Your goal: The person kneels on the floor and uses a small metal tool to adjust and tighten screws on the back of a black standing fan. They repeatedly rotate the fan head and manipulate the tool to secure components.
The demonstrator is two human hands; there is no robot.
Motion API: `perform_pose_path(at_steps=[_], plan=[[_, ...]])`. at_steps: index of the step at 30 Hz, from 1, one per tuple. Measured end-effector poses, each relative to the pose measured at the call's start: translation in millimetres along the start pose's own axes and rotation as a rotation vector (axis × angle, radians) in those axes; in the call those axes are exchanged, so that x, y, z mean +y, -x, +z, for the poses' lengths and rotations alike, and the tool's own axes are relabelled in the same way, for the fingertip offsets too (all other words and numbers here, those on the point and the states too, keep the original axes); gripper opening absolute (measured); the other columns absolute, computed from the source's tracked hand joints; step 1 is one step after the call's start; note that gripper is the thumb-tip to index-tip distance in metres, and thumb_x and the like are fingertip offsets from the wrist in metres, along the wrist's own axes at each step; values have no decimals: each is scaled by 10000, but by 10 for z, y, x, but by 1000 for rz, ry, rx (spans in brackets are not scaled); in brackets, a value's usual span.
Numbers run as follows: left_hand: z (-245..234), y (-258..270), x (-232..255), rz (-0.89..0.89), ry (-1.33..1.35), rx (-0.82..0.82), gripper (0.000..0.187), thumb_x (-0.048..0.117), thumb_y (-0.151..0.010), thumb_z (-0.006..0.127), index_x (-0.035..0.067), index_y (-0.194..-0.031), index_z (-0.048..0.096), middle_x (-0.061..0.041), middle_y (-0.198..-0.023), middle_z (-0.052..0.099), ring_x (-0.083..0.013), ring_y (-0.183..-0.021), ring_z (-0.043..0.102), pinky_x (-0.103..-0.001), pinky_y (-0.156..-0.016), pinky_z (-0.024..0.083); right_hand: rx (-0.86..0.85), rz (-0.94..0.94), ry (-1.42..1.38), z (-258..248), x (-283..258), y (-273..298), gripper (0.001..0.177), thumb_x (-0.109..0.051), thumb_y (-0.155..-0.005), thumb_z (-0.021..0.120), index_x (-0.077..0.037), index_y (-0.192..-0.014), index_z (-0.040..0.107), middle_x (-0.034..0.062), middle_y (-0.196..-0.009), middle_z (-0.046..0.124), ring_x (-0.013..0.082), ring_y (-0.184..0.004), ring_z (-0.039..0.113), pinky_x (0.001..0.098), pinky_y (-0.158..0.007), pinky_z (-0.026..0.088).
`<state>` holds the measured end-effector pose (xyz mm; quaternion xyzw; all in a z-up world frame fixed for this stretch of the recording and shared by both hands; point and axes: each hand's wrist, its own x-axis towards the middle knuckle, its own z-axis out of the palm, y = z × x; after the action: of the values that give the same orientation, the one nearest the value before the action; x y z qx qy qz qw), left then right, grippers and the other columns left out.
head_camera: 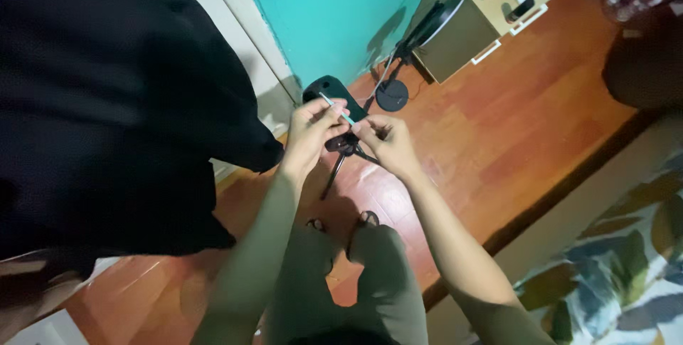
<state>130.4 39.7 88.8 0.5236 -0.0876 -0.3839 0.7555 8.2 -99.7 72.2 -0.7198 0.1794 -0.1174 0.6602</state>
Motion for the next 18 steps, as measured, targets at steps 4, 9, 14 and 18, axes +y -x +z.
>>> perform_pose_path(at_steps=[4,9,14,18], plan=[[-197,-247,-43,171,-229,68,162,88,-894,645,35,-1033,581,-122,-878,700,-110,-710,660,-254,-653,569,173,-33,117,-56,286,-175,187,-188,-906,713,-3,-921,684,-52,-720,588,25,-660,499,208,-586,411],[-378,-506,-98,271,-357,16,143,116,-934,613,-8,-875,653,-81,-774,726,-93,-617,636,-218,-554,529,280,-177,255,-73,472,-208,277,-177,-887,752,-17,-1099,675,-18,-876,642,49,-827,573,219,-749,484],[-477,-586,-120,357,-438,-102,177,125,-925,681,-32,-847,660,-48,-751,665,-59,-625,582,-202,-543,473,213,-253,187,-25,546,-159,424,-142,-778,818,-27,-1153,656,3,-887,597,89,-822,543,244,-747,473],[-534,-554,-146,347,-446,-128,153,112,-921,686,-40,-905,673,-49,-740,664,-50,-596,548,-191,-534,431,201,-502,310,-27,701,-220,408,-120,-757,846,-18,-1116,680,18,-908,609,116,-817,551,246,-770,477]])
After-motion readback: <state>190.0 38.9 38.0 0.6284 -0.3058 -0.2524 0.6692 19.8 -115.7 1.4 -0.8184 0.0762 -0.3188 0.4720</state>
